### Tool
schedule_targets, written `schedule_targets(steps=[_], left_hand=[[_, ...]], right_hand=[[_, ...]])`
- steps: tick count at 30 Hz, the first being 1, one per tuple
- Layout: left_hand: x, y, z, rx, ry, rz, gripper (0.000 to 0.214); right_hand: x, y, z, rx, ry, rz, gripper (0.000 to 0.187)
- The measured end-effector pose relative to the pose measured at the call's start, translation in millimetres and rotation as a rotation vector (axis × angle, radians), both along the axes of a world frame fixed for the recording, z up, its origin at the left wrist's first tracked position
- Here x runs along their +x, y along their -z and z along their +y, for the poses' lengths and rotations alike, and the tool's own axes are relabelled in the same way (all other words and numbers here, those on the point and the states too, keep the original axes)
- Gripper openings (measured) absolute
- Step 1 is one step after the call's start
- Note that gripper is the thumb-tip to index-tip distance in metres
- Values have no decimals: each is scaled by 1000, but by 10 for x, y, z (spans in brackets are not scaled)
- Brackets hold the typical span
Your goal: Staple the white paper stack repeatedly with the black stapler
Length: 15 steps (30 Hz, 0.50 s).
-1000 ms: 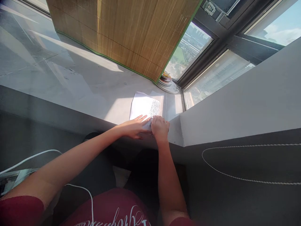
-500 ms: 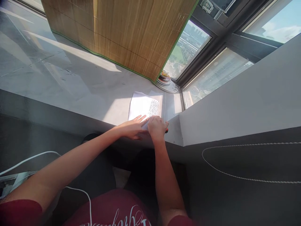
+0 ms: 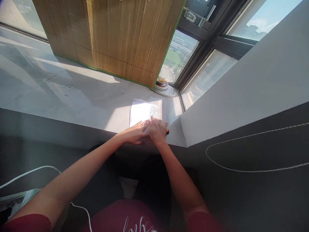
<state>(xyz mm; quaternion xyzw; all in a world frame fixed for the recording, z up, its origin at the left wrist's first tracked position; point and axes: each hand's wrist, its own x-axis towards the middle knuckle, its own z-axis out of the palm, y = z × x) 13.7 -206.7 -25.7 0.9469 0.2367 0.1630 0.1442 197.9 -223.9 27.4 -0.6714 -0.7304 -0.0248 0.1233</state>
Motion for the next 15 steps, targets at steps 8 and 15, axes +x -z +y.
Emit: schedule_targets(steps=[8,15], left_hand=[[-32,-92,-40,49,-20,96,72],[-64,-148,-35,27,-8,94,69]], right_hand=[[1047,186,-121,-69,-267,326,35],[1291,462,-130,183,171,417,37]])
